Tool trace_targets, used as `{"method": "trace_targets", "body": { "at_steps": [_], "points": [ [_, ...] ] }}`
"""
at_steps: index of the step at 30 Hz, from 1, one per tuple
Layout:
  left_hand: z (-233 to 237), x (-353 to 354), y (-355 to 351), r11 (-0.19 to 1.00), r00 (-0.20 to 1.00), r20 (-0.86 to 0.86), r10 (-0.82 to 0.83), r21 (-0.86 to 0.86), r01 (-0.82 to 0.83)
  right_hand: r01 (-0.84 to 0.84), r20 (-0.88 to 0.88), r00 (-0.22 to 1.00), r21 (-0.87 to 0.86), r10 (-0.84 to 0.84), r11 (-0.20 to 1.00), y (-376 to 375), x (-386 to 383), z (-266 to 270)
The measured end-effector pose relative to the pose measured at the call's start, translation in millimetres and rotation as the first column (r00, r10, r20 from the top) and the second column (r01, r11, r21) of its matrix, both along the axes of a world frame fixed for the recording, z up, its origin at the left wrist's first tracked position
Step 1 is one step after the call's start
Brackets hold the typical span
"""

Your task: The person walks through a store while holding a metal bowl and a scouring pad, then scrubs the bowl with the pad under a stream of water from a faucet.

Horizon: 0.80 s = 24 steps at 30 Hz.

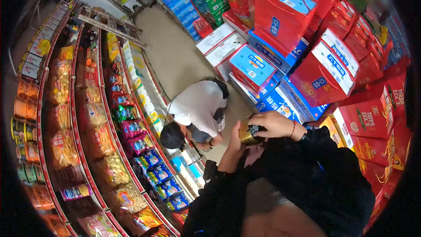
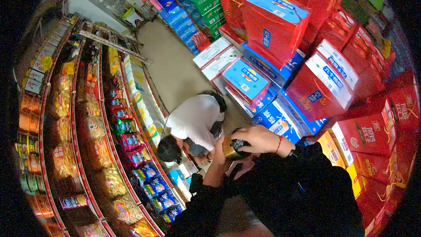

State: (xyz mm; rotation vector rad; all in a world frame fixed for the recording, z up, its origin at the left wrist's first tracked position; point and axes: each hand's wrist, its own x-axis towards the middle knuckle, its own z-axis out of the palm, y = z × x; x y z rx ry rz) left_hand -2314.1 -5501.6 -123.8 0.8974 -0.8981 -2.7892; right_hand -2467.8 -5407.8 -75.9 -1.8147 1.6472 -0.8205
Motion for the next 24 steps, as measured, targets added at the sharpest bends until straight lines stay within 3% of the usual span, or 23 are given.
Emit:
{"method": "trace_targets", "body": {
  "at_steps": [5,7,8,9,11,12,13,14,16,18,21,22,24],
  "points": [
    [4.6,-34.3,-41.4,0.968,0.988,0.029,-0.152,-0.198,0.154,0.144,0.016,0.989,0.026,-0.144,0.989,-28.5,-28.8,5.0],
    [6.5,-49.5,-49.5,0.971,0.972,0.145,-0.183,-0.129,0.202,0.177,0.046,0.983,0.020,-0.178,0.984,-36.3,-40.9,2.4],
    [-1.7,-56.7,-52.2,0.978,0.967,0.145,-0.209,0.018,0.209,0.173,0.051,0.983,0.033,-0.174,0.984,-40.7,-47.6,0.9],
    [-9.2,-62.3,-55.6,0.979,0.968,0.147,-0.204,0.034,0.201,0.173,0.052,0.983,0.049,-0.176,0.984,-44.9,-54.5,-0.8],
    [-19.5,-74.2,-62.5,0.951,0.965,0.112,-0.237,0.231,0.206,0.155,0.057,0.986,0.078,-0.160,0.985,-53.2,-70.6,-7.8],
    [-17.0,-80.7,-68.5,0.953,0.964,0.094,-0.247,0.205,0.224,0.167,0.079,0.982,0.082,-0.174,0.982,-57.3,-78.8,-12.8],
    [-21.2,-87.8,-71.0,0.955,0.968,0.100,-0.231,0.213,0.206,0.179,0.100,0.977,0.083,-0.187,0.980,-62.9,-87.8,-16.1],
    [-23.0,-96.5,-74.0,0.970,0.973,0.122,-0.195,0.169,0.173,0.143,0.105,0.980,0.221,-0.170,0.965,-69.3,-98.0,-12.1],
    [-23.4,-108.1,-82.6,0.983,0.977,0.149,-0.152,0.126,0.134,0.117,0.102,0.985,0.222,-0.142,0.968,-81.0,-115.2,-16.3],
    [5.8,-120.7,-93.3,0.995,0.987,0.153,-0.054,0.087,0.041,0.094,0.102,0.987,0.236,-0.121,0.967,-88.0,-126.6,-19.6],
    [17.4,-132.5,-103.1,1.000,0.968,0.248,0.023,0.008,-0.026,0.055,0.025,0.998,0.088,-0.057,0.995,-103.8,-137.3,-24.2],
    [13.0,-133.8,-103.6,0.997,0.977,0.207,0.057,0.046,-0.068,0.047,0.034,0.998,0.088,-0.050,0.995,-107.1,-140.0,-22.6],
    [13.3,-137.4,-108.6,0.997,0.973,0.223,0.064,0.034,-0.073,0.010,0.111,0.993,0.220,-0.035,0.976,-113.0,-144.8,-17.3]
  ]
}}
